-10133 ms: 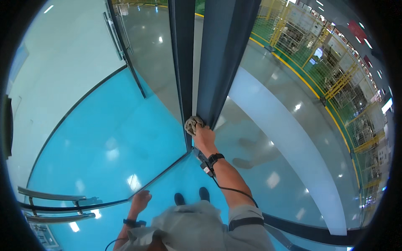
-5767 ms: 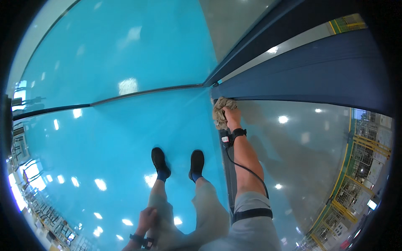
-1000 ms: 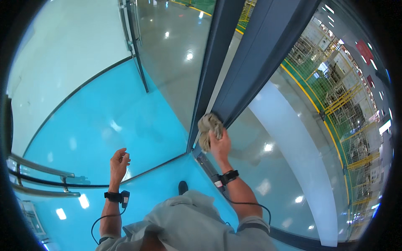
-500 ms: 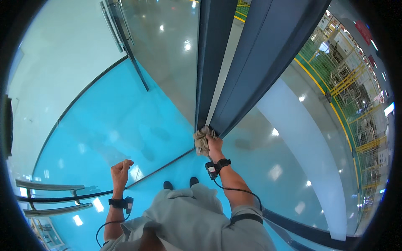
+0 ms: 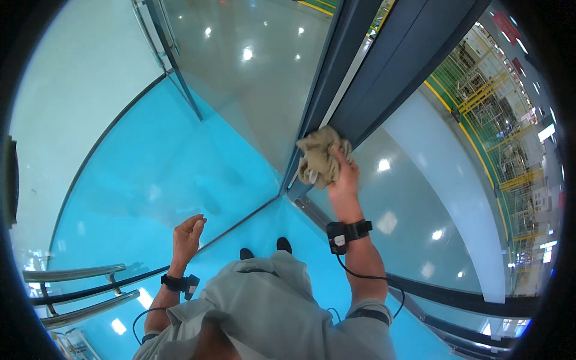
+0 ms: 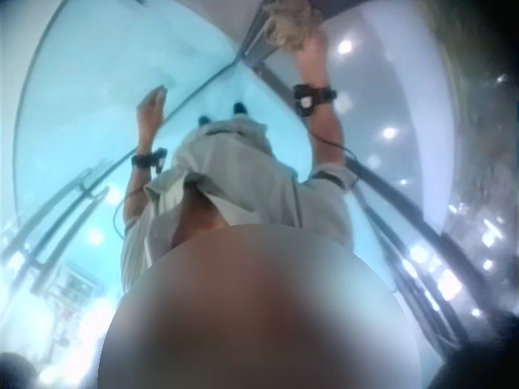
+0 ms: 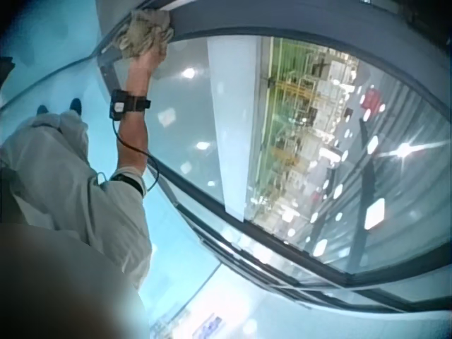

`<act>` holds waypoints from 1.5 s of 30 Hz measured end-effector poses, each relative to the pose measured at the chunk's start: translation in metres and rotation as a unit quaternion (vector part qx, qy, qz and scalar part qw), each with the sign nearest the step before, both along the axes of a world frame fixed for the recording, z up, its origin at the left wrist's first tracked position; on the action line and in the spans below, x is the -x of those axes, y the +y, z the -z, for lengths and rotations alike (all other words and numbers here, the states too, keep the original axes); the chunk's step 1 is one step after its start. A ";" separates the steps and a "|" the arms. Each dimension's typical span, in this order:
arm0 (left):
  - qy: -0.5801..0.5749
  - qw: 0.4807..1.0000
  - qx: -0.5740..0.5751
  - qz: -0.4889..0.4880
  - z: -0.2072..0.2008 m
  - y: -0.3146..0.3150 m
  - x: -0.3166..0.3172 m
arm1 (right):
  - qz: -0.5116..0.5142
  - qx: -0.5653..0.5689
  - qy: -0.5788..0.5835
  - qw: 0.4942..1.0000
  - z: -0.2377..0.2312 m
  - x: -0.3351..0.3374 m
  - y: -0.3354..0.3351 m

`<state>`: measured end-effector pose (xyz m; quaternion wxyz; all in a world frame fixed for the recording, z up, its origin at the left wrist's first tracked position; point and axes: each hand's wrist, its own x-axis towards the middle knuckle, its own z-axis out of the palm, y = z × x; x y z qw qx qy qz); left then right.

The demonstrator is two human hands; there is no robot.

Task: The person wipes the metal frame of a glass door with a cloth, moving along the vertical and horizontal edges. The person then walks into an adjacent room with desks and chairs.

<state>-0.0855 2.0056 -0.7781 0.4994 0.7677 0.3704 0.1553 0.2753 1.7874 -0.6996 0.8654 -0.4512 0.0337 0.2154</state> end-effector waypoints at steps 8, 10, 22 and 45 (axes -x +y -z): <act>-0.022 0.999 0.014 0.020 0.000 -0.009 0.006 | 0.046 0.039 -0.215 0.975 -0.058 0.014 -0.012; -0.025 0.999 0.015 0.021 0.002 -0.014 0.007 | 0.068 0.089 -0.220 0.969 -0.026 0.008 -0.017; -0.012 1.000 0.013 0.010 -0.011 -0.042 0.010 | 0.055 0.356 0.000 0.933 0.229 -0.013 -0.073; -0.014 1.000 0.013 -0.023 0.023 -0.069 -0.013 | -0.007 0.046 -0.267 0.963 -0.164 0.031 -0.126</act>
